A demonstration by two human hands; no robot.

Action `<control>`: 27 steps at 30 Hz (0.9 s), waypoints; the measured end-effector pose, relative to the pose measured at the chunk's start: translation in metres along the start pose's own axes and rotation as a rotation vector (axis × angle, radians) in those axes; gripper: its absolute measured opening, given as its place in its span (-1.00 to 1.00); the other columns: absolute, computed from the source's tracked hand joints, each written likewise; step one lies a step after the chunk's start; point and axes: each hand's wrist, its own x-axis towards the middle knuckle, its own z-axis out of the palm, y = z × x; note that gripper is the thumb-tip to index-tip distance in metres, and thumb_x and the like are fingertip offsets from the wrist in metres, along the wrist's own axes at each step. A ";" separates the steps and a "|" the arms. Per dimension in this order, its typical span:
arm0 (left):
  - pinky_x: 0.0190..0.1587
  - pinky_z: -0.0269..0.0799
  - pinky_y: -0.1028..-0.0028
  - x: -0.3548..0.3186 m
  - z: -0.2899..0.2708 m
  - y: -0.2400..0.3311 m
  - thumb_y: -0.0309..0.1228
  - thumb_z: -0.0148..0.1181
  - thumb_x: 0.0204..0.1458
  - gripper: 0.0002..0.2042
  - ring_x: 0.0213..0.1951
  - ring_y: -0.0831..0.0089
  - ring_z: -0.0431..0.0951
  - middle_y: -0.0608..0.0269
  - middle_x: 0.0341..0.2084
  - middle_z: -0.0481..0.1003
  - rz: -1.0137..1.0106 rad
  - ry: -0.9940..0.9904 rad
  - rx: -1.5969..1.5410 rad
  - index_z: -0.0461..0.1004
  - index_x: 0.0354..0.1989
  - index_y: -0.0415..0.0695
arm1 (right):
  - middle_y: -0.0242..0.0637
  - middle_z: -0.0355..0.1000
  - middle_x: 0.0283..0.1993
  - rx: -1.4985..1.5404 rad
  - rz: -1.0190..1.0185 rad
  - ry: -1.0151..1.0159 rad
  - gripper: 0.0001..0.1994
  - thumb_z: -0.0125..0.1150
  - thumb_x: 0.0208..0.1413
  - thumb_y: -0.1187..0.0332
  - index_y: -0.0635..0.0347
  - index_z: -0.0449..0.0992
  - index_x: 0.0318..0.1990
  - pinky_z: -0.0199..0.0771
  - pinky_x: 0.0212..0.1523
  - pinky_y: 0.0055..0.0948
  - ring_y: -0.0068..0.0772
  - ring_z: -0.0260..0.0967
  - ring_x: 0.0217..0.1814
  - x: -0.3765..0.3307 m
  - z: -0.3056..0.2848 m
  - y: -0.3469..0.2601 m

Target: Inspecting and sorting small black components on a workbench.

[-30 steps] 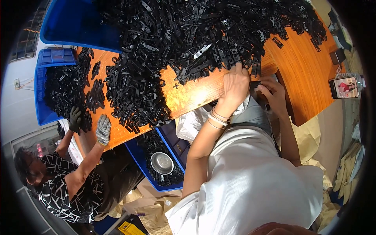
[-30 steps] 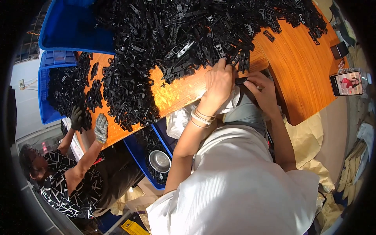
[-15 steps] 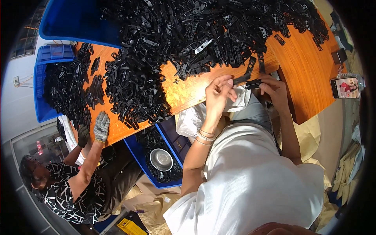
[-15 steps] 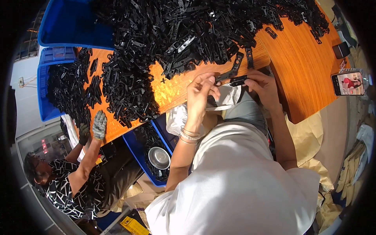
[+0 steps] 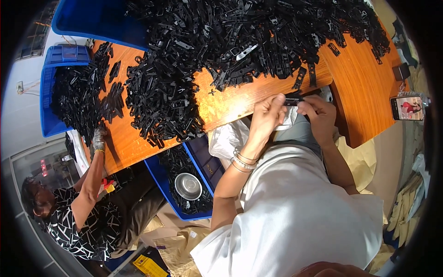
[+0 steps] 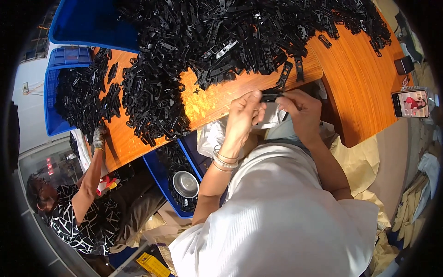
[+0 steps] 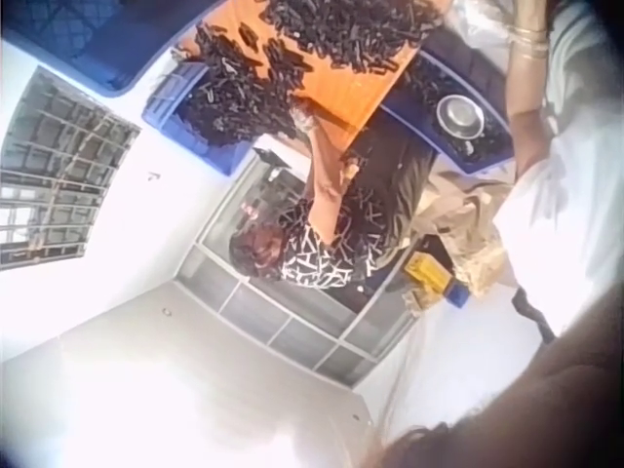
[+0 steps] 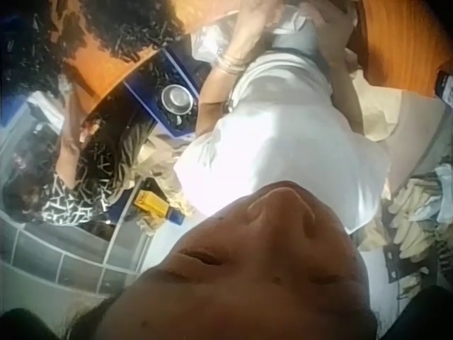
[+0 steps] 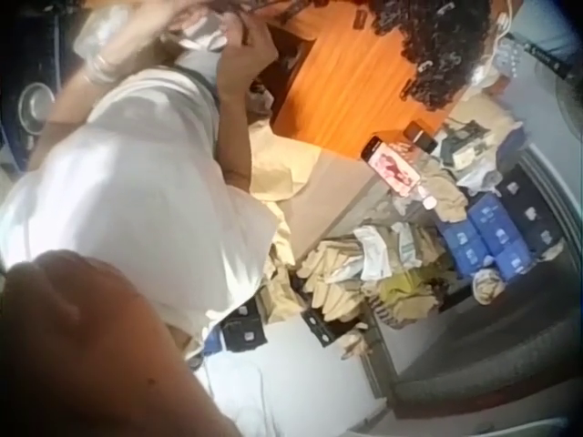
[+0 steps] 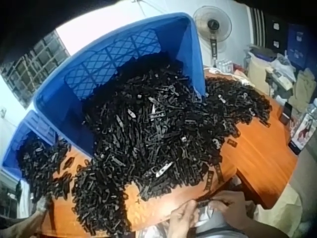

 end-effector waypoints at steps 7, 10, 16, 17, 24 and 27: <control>-0.58 0.05 0.72 -0.006 -0.003 0.004 -0.54 0.14 -0.11 -0.95 -0.61 0.80 0.19 0.52 -0.67 0.32 0.160 -0.085 0.040 0.41 -0.49 -0.24 | -0.39 0.35 -0.46 0.193 0.106 -0.089 -0.83 0.14 -0.13 0.57 0.37 0.43 -0.30 0.21 -0.51 -0.72 -0.69 0.28 -0.48 0.003 0.007 -0.007; -0.58 0.03 0.71 -0.003 -0.009 0.005 -0.52 0.12 -0.10 -0.94 -0.62 0.78 0.18 0.50 -0.68 0.32 0.221 -0.139 0.050 0.40 -0.52 -0.23 | -0.40 0.34 -0.46 0.220 0.108 -0.145 -0.81 0.09 -0.10 0.56 0.35 0.42 -0.26 0.12 -0.59 -0.75 -0.72 0.25 -0.52 0.004 0.014 -0.013; -0.57 0.09 0.68 0.011 -0.020 0.024 -0.42 0.07 -0.03 -0.86 -0.62 0.73 0.22 0.46 -0.73 0.30 0.248 -0.302 0.296 0.41 -0.55 -0.21 | -0.39 0.33 -0.50 0.227 0.055 -0.113 -0.82 0.04 -0.04 0.51 0.38 0.42 -0.24 0.12 -0.59 -0.74 -0.71 0.21 -0.58 0.010 0.013 -0.005; -0.53 0.15 0.66 0.020 -0.020 0.044 -0.40 0.05 -0.03 -0.85 -0.60 0.70 0.26 0.41 -0.68 0.33 0.380 -0.468 0.413 0.42 -0.52 -0.24 | -0.38 0.33 -0.52 0.234 0.065 -0.084 -0.82 0.02 -0.02 0.49 0.39 0.42 -0.25 0.14 -0.58 -0.74 -0.70 0.20 -0.60 0.012 0.009 -0.002; -0.26 0.36 0.34 0.152 -0.048 0.152 -0.60 -0.01 -0.15 -0.88 -0.33 0.04 0.44 -0.12 -0.43 0.43 1.081 0.423 0.981 0.44 -0.44 -0.35 | -0.32 0.33 -0.59 0.137 0.187 -0.117 -0.80 0.00 -0.02 0.49 0.39 0.40 -0.23 0.12 -0.60 -0.74 -0.70 0.15 -0.65 0.012 0.003 0.001; -0.28 0.40 0.30 0.185 -0.036 0.181 -0.54 0.11 -0.28 -0.83 -0.36 0.03 0.48 -0.17 -0.44 0.44 0.927 0.591 1.311 0.46 -0.45 -0.35 | -0.30 0.34 -0.56 0.166 0.189 -0.121 -0.80 0.01 -0.04 0.51 0.41 0.39 -0.23 0.12 -0.63 -0.73 -0.67 0.19 -0.64 0.004 0.005 0.003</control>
